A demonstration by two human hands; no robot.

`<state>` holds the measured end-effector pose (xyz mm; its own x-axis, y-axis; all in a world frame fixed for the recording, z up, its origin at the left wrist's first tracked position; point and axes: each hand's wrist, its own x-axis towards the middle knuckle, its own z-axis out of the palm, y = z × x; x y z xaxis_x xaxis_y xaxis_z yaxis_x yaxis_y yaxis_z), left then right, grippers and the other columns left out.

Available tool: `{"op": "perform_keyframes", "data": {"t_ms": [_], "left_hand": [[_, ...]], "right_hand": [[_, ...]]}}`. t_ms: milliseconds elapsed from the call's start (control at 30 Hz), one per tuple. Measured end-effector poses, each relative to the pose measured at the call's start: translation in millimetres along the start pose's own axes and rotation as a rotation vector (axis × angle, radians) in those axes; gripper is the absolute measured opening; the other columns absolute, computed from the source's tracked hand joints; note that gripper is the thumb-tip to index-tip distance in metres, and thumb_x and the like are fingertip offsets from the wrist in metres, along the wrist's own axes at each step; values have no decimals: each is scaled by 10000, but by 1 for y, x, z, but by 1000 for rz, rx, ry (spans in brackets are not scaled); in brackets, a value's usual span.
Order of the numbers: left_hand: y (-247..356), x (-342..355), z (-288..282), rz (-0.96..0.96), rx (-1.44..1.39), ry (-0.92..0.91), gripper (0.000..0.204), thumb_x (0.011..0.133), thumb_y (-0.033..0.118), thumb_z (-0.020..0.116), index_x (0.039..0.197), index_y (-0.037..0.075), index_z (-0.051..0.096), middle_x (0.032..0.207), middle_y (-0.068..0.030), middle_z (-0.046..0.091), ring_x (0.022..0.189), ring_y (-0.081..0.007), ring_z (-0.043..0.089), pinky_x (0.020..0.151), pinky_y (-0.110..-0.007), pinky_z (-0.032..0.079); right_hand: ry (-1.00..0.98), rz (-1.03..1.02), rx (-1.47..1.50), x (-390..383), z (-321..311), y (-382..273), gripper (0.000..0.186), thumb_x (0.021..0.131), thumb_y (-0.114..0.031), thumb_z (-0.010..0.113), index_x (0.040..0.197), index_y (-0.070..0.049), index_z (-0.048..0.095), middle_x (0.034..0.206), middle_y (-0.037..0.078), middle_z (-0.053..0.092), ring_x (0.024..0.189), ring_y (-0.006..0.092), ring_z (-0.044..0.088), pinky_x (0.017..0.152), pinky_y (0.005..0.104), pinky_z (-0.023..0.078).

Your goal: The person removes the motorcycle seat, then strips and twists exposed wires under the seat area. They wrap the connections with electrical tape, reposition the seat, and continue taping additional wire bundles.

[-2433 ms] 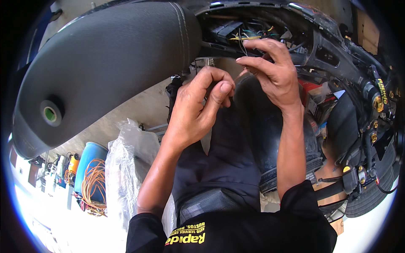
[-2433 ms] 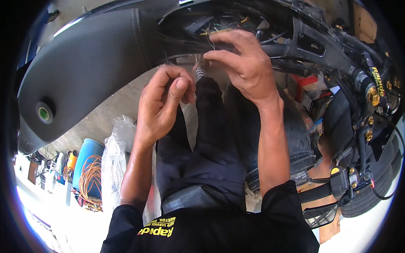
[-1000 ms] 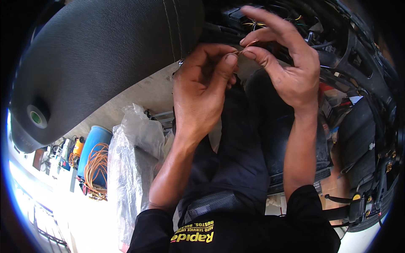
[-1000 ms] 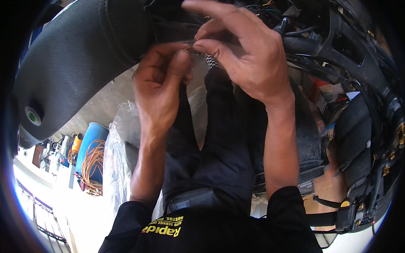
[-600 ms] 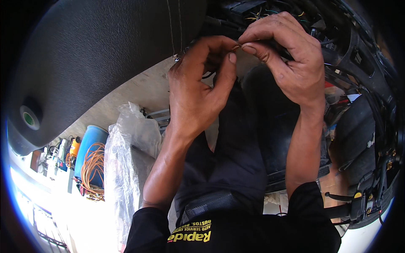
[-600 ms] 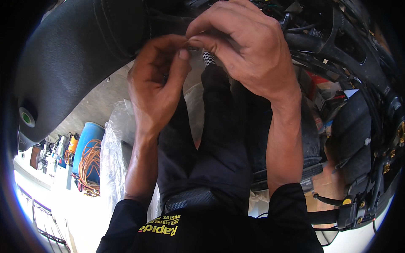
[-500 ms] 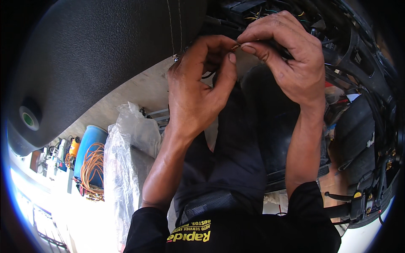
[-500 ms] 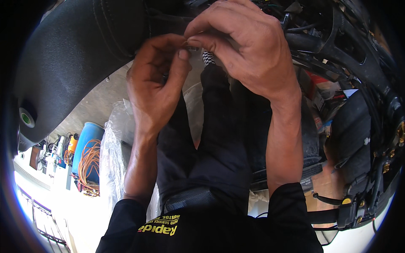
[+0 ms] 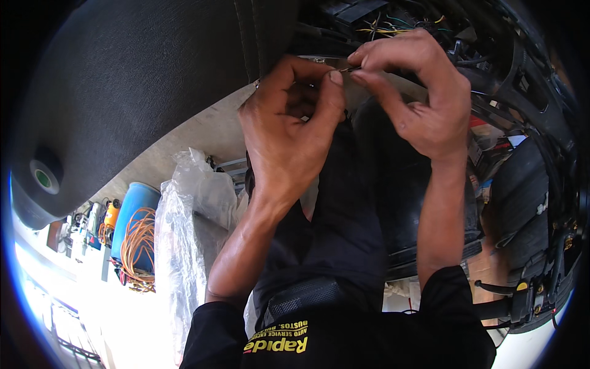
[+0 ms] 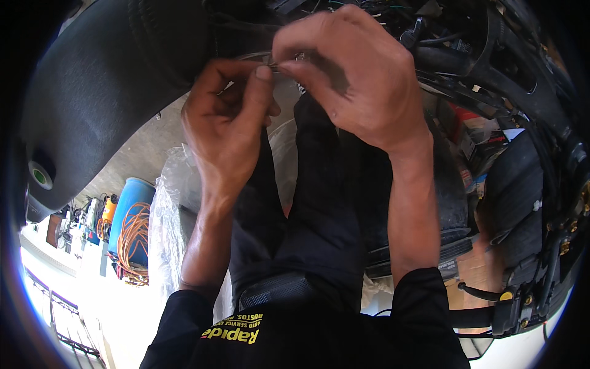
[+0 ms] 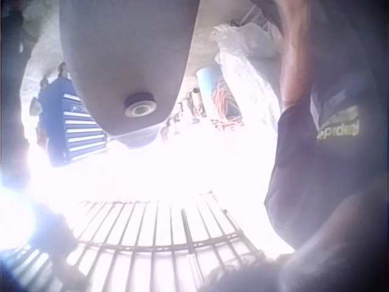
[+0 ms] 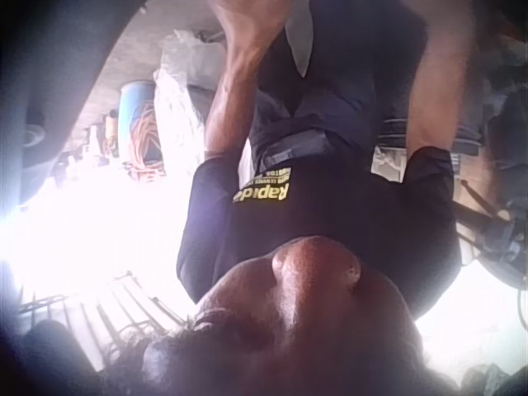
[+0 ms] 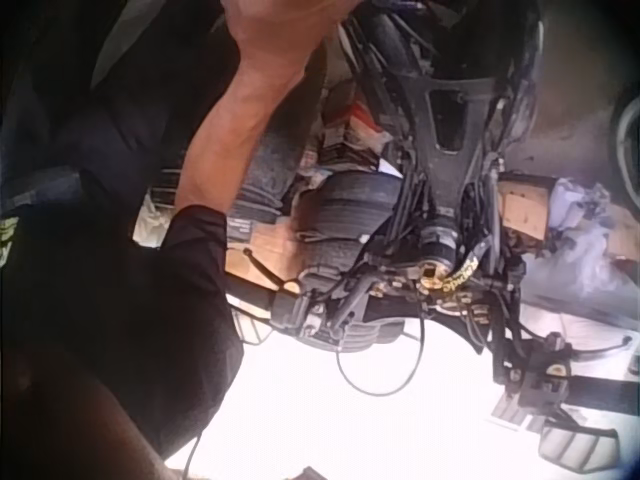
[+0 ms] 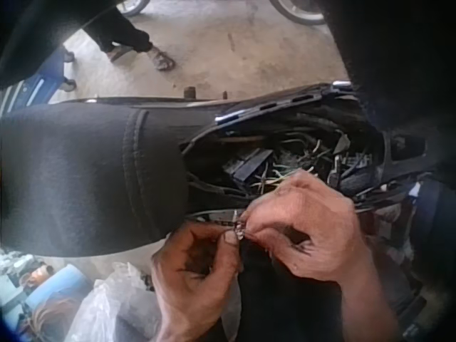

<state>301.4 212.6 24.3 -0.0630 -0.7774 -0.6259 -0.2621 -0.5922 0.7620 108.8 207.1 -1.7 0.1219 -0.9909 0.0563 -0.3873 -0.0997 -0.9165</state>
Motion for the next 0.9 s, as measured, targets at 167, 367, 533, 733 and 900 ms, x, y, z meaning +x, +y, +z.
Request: {"op": "perform_keyframes", "data": {"t_ms": [167, 367, 533, 733, 900], "left_hand": [[2, 2, 0, -35, -80, -16, 248, 1077, 210, 782, 1122, -28, 728, 912, -69, 751, 722, -91, 712, 620, -232, 515], [1, 2, 2, 36, 57, 46, 103, 998, 66, 784, 1072, 14, 734, 840, -58, 757, 735, -120, 742, 658, -270, 566], [-19, 1, 1, 523, 452, 156, 132, 940, 38, 797, 1062, 59, 751, 914, -109, 752, 821, -228, 780, 687, -340, 595], [-15, 1, 0, 393, 323, 78, 123, 944, 51, 805, 1051, 49, 745, 908, -93, 751, 809, -211, 772, 701, -344, 595], [-2, -2, 0, 50, 48, 10, 108, 994, 103, 793, 1043, 23, 739, 836, -65, 754, 750, -127, 739, 684, -298, 560]], "right_hand": [[16, -271, -267, -6, 5, 11, 370, 773, 54, 911, 1097, -108, 835, 1045, 40, 825, 917, 222, 729, 824, 342, 583], [6, -296, -389, -14, 9, 17, 413, 753, 14, 915, 1141, -105, 838, 1112, 37, 783, 970, 248, 698, 837, 372, 568], [-233, -107, -435, -3, 0, -2, 368, 841, -41, 835, 1205, -80, 797, 1347, 86, 682, 1139, 301, 649, 965, 407, 523], [-484, 180, -269, 19, -26, -22, 480, 1084, -309, 685, 1522, -128, 609, 1701, 162, 437, 1555, 402, 351, 1284, 552, 298], [178, -119, -460, -28, 16, -14, 225, 959, 4, 796, 1173, -61, 816, 1317, 113, 706, 994, 209, 719, 866, 316, 560]]}}
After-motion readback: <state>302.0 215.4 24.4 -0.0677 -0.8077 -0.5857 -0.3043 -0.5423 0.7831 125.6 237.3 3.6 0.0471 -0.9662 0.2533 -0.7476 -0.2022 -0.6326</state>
